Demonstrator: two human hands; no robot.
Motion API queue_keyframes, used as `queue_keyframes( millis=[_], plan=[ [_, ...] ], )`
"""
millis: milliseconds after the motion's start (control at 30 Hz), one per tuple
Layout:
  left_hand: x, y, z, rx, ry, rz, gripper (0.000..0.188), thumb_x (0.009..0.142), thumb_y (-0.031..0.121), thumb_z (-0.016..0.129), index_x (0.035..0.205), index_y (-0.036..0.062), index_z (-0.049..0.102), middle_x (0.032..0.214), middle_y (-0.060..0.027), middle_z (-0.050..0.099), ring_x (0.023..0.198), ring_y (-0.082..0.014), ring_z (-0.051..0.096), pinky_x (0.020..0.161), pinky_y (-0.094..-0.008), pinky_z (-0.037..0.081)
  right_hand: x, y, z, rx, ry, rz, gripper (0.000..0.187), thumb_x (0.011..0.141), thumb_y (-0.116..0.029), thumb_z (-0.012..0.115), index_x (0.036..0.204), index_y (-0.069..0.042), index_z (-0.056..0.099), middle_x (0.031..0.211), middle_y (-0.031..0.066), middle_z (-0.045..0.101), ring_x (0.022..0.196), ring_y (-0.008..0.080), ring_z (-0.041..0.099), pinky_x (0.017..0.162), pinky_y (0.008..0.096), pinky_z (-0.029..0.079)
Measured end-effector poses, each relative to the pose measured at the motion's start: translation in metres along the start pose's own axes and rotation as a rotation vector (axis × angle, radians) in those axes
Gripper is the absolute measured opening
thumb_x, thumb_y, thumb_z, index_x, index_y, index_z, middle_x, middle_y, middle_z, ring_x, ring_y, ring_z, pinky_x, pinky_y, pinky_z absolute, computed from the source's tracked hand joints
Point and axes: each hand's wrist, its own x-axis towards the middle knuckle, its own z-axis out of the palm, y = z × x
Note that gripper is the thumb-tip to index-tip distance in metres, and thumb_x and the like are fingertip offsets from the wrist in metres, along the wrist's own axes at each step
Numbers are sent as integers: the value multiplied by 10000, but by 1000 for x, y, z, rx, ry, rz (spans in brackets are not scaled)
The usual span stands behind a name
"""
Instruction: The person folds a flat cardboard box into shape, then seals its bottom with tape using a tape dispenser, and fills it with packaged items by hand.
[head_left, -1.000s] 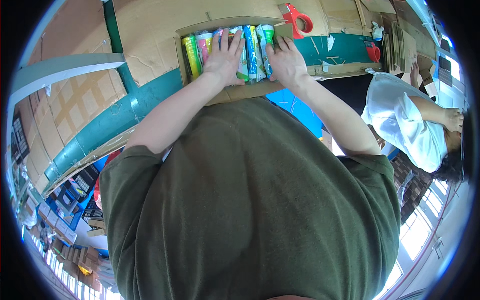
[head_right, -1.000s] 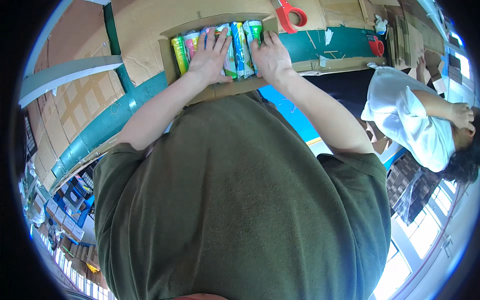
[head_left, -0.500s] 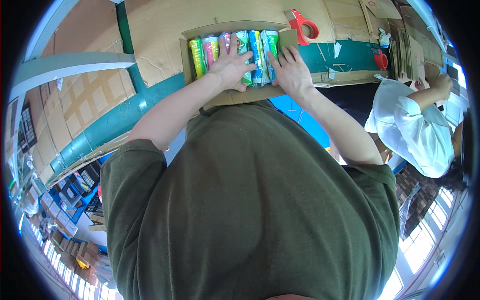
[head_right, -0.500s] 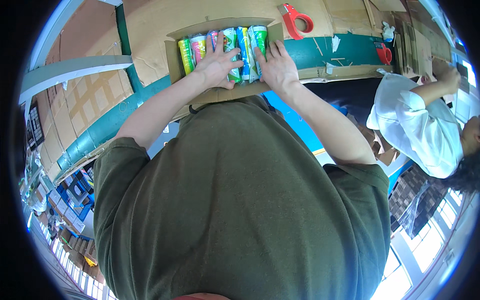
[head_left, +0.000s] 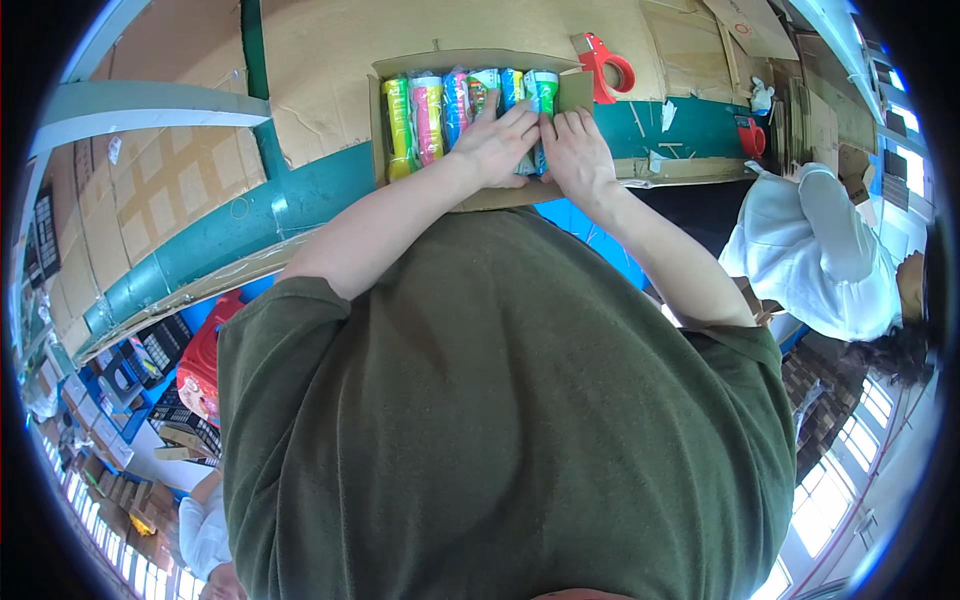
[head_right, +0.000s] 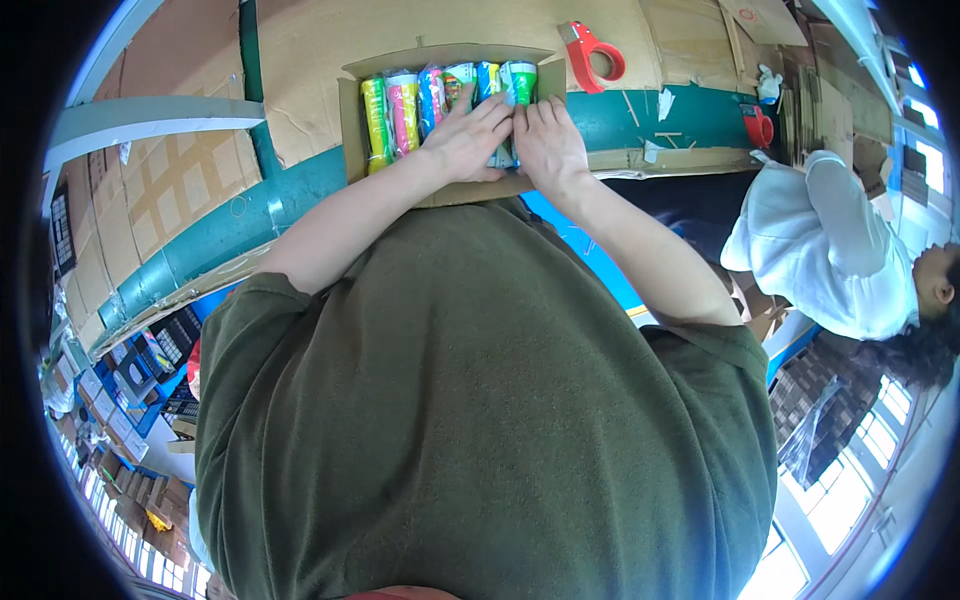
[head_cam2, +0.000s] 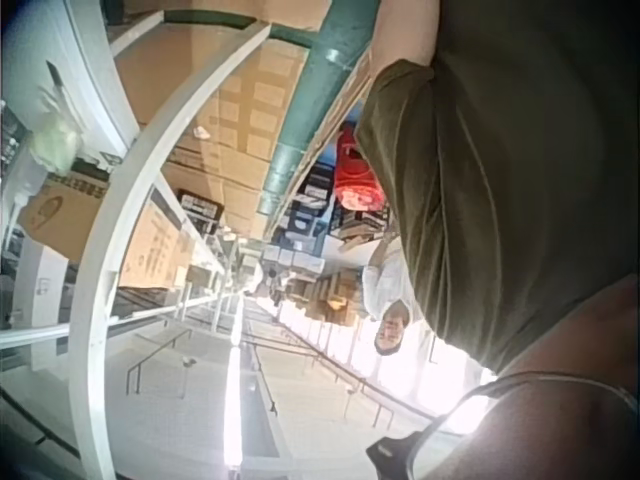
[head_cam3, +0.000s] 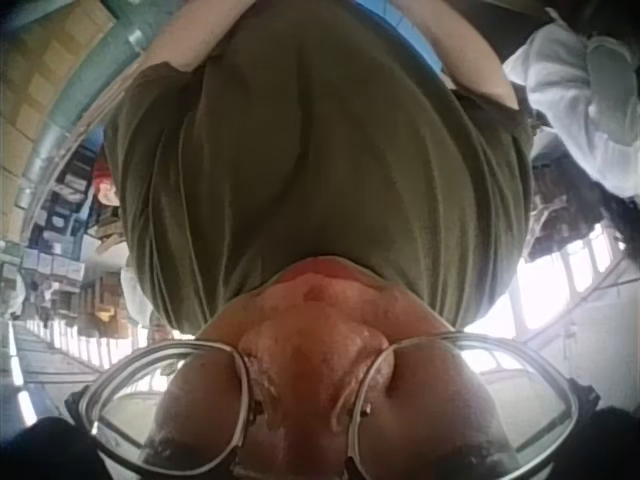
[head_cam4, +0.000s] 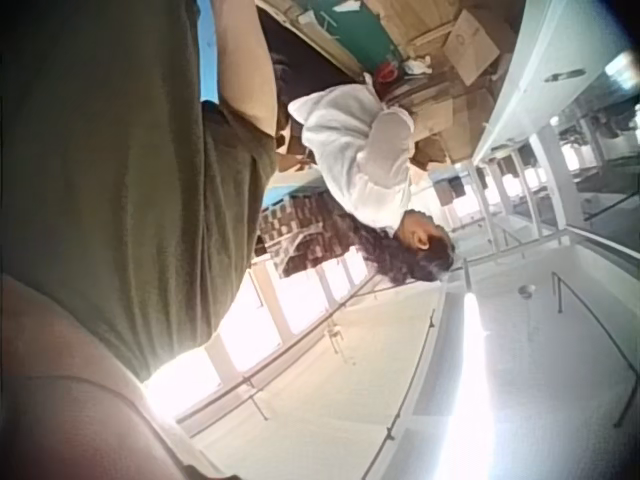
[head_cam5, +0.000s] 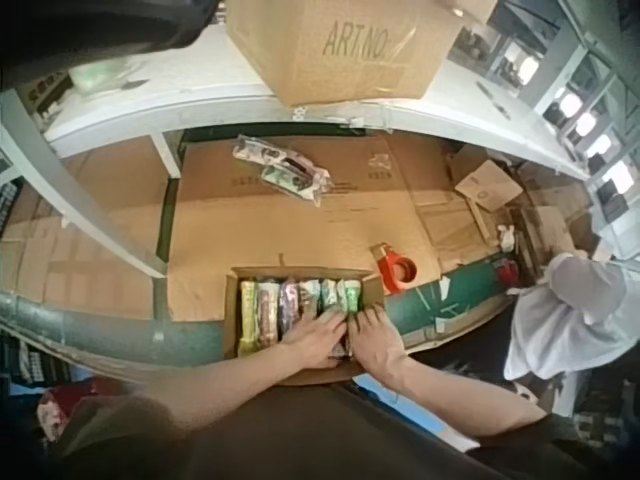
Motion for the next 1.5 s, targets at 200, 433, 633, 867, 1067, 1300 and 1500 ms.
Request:
queue_keyframes(
  millis=[200, 433, 633, 867, 1067, 1300, 1500],
  plan=[
    [-3, -9, 10, 4, -30, 32, 521, 792, 533, 683, 1196, 214, 605, 1350, -46, 486, 1395, -235, 326, 1116, -661, 216, -8, 9, 7, 58, 34, -39, 783, 720, -392, 771, 1324, 28, 501, 1063, 101, 609, 1145, 240, 532, 1128, 408, 299],
    [-4, -11, 3, 17, -9, 77, 435, 752, 512, 703, 1078, 224, 681, 1250, -38, 518, 1335, -235, 388, 1084, -703, 234, -18, 4, 5, 36, 110, -85, 662, 827, -364, 691, 1347, -7, 487, 1031, 100, 614, 1156, 250, 531, 1149, 430, 266],
    [10, -10, -17, -17, -170, 69, 466, 694, 445, 771, 1068, 180, 689, 1243, -39, 541, 1293, -264, 418, 1094, -702, 228, 4, 4, -18, -60, -231, -58, 356, 867, -223, 579, 1176, -67, 663, 1073, 106, 634, 1181, 255, 515, 1083, 407, 299],
    [2, -24, 1, -251, -94, 125, 509, 716, 313, 791, 1163, 123, 641, 1289, -63, 543, 1374, -285, 377, 1186, -501, 247, 21, -21, -19, -356, -341, -105, 317, 855, -360, 644, 1059, -137, 743, 1124, 31, 631, 1174, 210, 479, 1049, 399, 244],
    [-4, -20, 9, -290, -15, 99, 484, 737, 349, 778, 1145, 126, 643, 1339, -79, 491, 1372, -274, 363, 1180, -498, 252, 28, -9, -2, -291, -479, -128, 442, 813, -488, 688, 1078, -137, 733, 1143, 22, 628, 1184, 203, 477, 1012, 387, 276],
    [1, -9, 6, -221, -8, 16, 543, 725, 411, 783, 1178, 148, 642, 1337, -91, 481, 1352, -267, 376, 1152, -541, 266, 32, 33, -23, -200, -385, -197, 366, 832, -348, 711, 1104, -105, 694, 1208, 68, 589, 1220, 223, 470, 1052, 421, 294],
    [15, -11, -1, -134, 162, 207, 612, 720, 410, 782, 1214, 130, 554, 1256, -56, 535, 1317, -226, 419, 1157, -532, 254, -10, 61, 5, 1247, 110, 569, 569, 838, -211, 725, 1322, -50, 474, 1184, 201, 615, 1018, 326, 652, 863, 432, 526]
  ],
)
